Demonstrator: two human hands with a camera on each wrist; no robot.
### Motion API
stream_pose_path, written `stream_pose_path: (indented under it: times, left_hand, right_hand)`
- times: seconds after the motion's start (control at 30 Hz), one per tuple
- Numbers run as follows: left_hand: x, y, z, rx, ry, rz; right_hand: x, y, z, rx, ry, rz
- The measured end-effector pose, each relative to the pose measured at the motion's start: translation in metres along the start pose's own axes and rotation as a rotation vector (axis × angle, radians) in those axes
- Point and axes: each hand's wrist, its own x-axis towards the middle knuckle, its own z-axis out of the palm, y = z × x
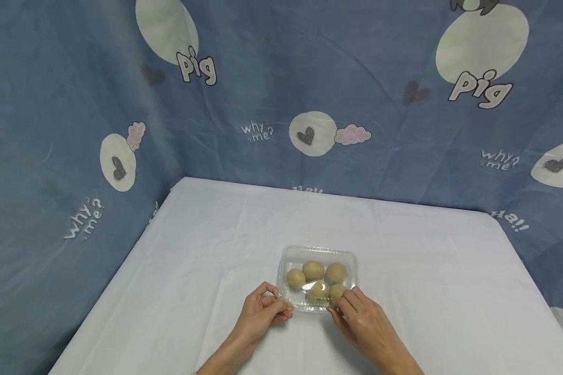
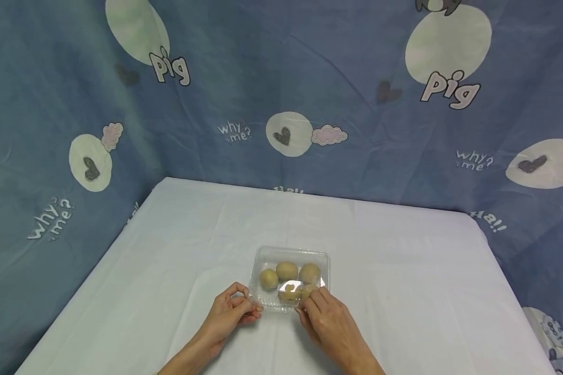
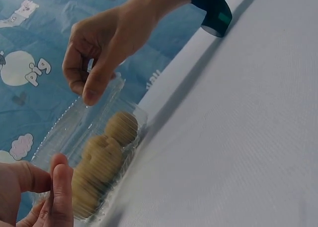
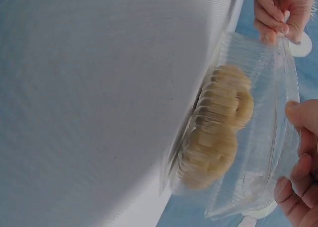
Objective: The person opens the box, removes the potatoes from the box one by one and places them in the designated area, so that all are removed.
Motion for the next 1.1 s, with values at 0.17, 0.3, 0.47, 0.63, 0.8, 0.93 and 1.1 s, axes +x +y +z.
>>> stream_pose_path:
  times: [0.17, 0.3, 0.47, 0.63, 0.8, 0.93, 1.1]
  left_hand:
    - [-0.001, -0.001, 0.001, 0.004, -0.001, 0.001]
    - [-0.003, -0.003, 0.003, 0.003, 0.002, 0.002]
    - [-0.005, -0.004, 0.002, 0.028, 0.008, 0.007]
    - [-0.005, -0.002, 0.000, 0.028, -0.001, 0.006]
    - [-0.006, -0.002, 0.001, -0.001, -0.022, -0.023]
    - [-0.006, 0.000, 0.001, -0.017, -0.049, -0.034]
    - [-0.003, 0.005, -0.004, 0.046, -0.047, -0.030]
  right_hand:
    - [-0.002, 0.001, 0.000, -0.003, 0.004, 0.012]
    - [-0.004, 0.000, -0.001, -0.002, 0.001, 0.014]
    - [0.005, 0.005, -0.017, 0.057, 0.099, 0.037]
    - [0.025, 0.015, -0.037, 0.063, 0.073, 0.071]
    - [0.034, 0.019, -0.041, 0.020, 0.065, 0.061]
    - [0.036, 0.020, -0.040, -0.010, 0.106, 0.072]
    - [0.036, 0.020, -0.037, -0.039, 0.214, 0.055]
